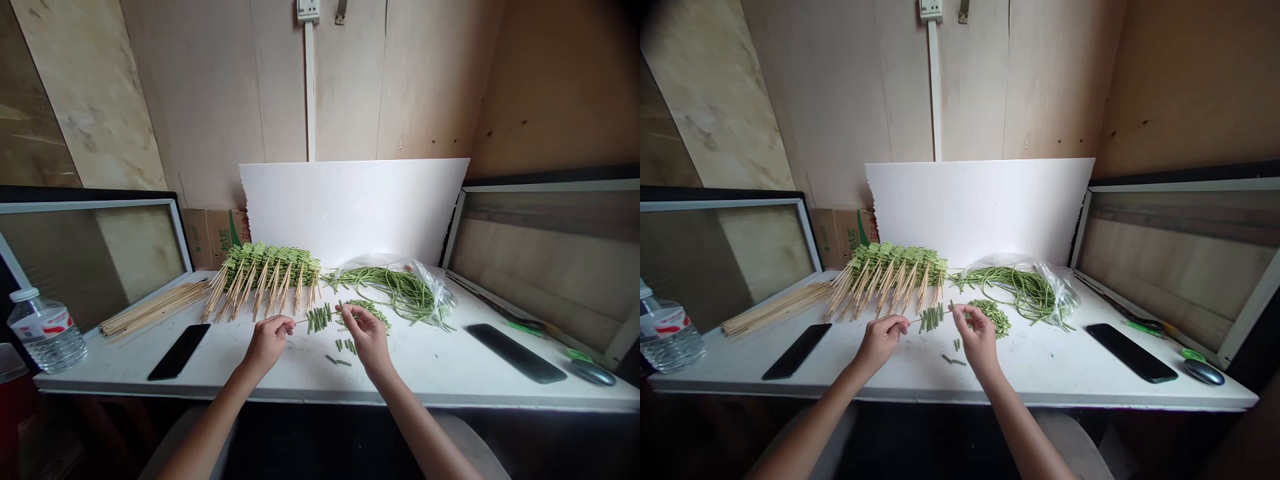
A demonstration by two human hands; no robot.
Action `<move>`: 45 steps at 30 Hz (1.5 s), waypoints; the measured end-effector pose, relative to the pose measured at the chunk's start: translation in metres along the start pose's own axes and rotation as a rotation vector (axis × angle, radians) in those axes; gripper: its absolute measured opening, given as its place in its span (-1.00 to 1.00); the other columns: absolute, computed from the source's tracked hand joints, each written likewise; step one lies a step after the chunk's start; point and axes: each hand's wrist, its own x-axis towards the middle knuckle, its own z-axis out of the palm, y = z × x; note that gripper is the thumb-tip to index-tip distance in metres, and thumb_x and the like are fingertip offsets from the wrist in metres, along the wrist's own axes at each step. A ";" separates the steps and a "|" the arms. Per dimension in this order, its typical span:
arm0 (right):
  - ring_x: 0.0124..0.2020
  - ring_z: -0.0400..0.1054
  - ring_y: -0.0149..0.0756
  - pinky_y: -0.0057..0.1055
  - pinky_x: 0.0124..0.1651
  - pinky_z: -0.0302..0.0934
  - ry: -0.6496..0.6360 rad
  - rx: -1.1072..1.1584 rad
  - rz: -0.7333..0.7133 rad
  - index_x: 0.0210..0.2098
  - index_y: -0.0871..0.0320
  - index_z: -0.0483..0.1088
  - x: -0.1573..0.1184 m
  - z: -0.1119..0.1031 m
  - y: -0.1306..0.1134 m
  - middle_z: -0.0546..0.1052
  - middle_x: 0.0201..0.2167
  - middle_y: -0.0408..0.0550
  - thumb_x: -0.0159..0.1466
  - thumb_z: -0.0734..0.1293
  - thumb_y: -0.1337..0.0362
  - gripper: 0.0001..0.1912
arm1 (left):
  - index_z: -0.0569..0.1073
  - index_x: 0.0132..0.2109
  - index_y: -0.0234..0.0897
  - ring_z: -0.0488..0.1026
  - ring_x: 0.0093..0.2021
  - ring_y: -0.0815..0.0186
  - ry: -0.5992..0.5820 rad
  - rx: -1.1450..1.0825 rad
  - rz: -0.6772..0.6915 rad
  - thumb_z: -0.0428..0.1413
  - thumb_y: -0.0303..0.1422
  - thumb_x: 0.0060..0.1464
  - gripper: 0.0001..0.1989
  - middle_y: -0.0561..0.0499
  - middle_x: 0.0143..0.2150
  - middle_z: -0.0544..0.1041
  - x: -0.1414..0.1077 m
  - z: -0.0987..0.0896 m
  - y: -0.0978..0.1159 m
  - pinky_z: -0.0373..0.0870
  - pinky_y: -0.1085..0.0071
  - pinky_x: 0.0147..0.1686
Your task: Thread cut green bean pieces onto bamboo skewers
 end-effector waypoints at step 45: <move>-0.16 0.49 -0.04 -0.20 -0.14 0.34 0.078 -0.119 -0.031 -0.22 0.08 0.61 0.000 0.001 0.003 0.64 -0.19 0.06 0.24 0.44 -0.08 -0.63 | 0.56 -0.26 -0.24 0.58 -0.33 0.30 0.197 0.101 -0.007 0.05 -0.57 0.18 -0.78 0.02 -0.36 0.63 -0.001 0.007 0.006 0.44 0.46 -0.29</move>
